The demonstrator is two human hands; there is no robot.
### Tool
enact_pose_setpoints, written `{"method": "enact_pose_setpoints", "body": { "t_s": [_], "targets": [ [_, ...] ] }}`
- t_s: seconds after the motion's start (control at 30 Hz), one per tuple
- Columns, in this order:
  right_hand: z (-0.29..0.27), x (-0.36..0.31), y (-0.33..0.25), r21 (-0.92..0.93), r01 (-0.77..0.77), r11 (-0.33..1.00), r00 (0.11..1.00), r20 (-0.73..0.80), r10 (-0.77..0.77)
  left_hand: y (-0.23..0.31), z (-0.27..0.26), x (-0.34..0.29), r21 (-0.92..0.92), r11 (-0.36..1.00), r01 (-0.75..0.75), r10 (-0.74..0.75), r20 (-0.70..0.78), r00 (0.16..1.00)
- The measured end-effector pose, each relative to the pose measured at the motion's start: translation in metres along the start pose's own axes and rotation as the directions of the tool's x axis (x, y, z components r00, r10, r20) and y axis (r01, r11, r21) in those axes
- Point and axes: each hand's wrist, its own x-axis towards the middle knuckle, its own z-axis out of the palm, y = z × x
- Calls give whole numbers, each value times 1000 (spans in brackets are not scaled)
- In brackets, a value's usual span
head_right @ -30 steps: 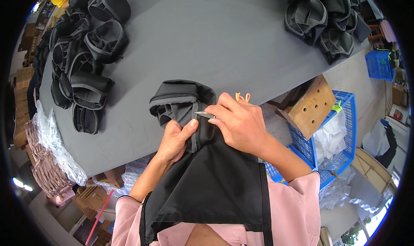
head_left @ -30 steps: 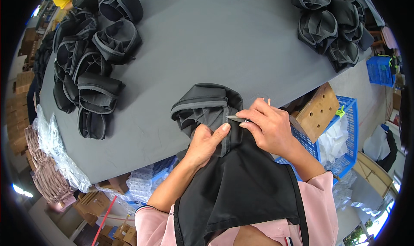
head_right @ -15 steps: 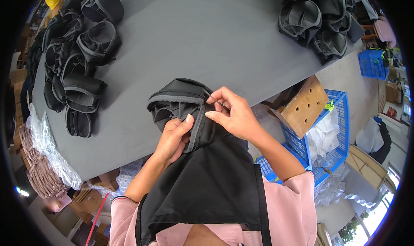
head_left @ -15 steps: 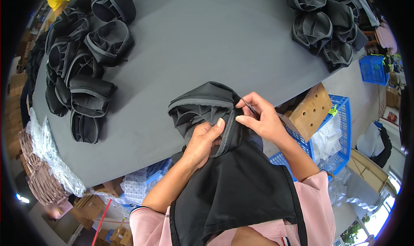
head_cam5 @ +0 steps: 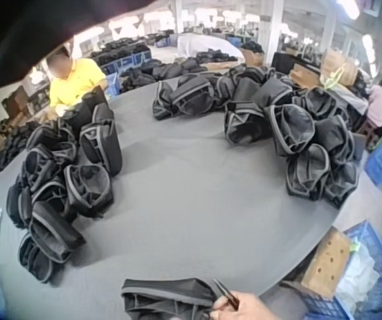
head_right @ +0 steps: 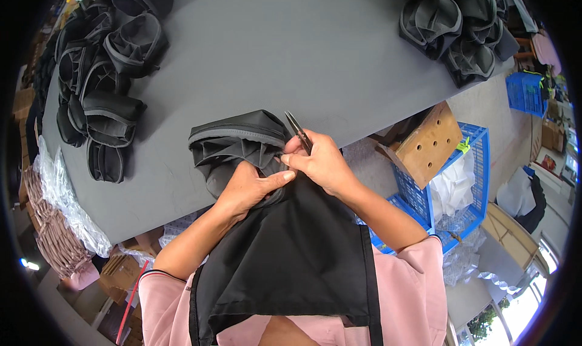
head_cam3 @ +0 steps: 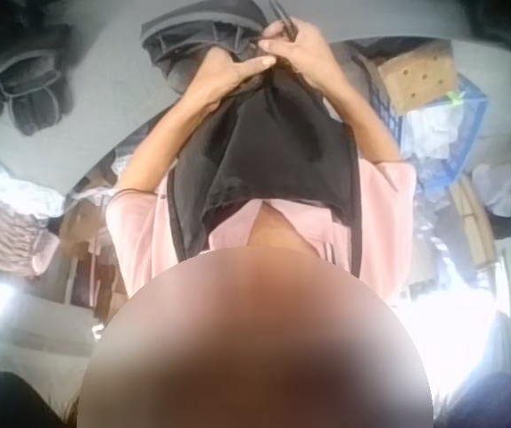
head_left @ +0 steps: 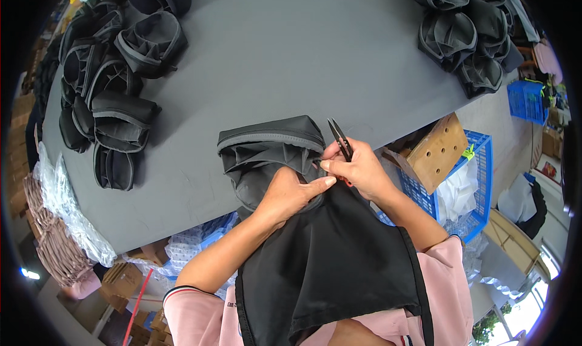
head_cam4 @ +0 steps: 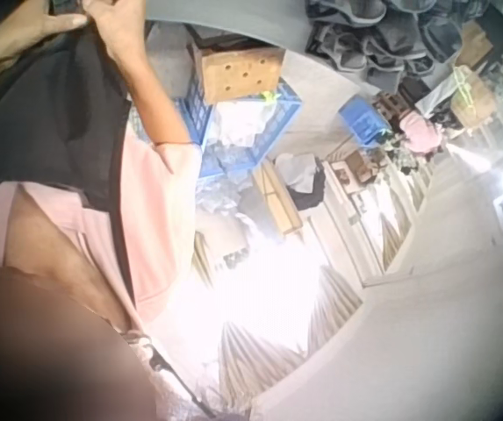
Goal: Trim excess thread and inspect sewn components of what appears to be a bag or specialized garment.
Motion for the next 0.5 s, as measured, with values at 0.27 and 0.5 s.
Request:
{"method": "enact_pose_setpoints", "body": {
  "t_s": [0.27, 0.5],
  "targets": [
    [4, 7, 7, 236, -36, 971, 999, 10, 35, 2, 3, 3, -139, 986, -90, 79, -82, 993],
    [15, 32, 6, -180, 170, 969, 979, -83, -187, 4, 7, 12, -265, 953, -147, 122, -109, 986]
  ]
}}
